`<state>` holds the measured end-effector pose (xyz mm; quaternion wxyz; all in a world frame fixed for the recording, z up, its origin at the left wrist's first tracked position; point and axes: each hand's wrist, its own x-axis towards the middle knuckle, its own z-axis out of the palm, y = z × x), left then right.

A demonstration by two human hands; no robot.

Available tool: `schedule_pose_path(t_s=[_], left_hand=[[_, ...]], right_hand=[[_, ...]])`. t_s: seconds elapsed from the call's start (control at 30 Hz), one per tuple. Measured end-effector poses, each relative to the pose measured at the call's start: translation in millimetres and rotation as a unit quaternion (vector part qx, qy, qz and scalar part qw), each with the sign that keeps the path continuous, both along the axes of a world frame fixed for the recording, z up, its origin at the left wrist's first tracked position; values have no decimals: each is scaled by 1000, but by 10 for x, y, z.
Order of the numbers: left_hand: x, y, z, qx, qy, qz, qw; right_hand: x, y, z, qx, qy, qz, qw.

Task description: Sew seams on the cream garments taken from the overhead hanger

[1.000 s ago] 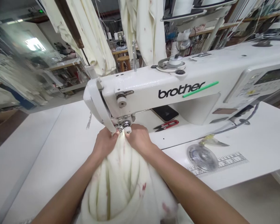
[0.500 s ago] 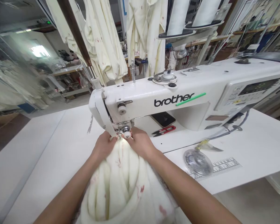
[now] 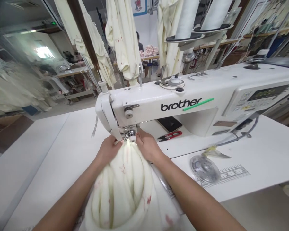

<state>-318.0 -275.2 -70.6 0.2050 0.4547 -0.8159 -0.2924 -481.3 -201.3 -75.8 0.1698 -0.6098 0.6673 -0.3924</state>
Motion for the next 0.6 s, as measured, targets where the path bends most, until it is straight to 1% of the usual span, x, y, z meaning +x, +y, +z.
schedule_pose_path(t_s=[0.13, 0.23, 0.33, 0.4, 0.43, 0.53, 0.6], left_hand=[[-2, 0, 0, 9, 8, -6, 1000], [-8, 4, 1, 13, 7, 2, 1000], [-15, 14, 2, 13, 9, 7, 1000], [-26, 23, 8, 10, 14, 8, 1000], [-34, 28, 16, 9, 16, 8, 1000], [-38, 56, 96, 21, 25, 5, 999], [7, 113, 213, 48, 33, -14, 998]], right_hand=[[-12, 10, 14, 0, -6, 8, 1000], [-29, 28, 46, 2, -17, 36, 999], [-28, 38, 52, 51, -20, 49, 997], [-16, 22, 32, 73, -9, 38, 997], [-10, 7, 22, 72, -2, 32, 997], [3, -31, 37, 57, 1, 28, 998], [10, 3, 105, 62, -16, 42, 997]])
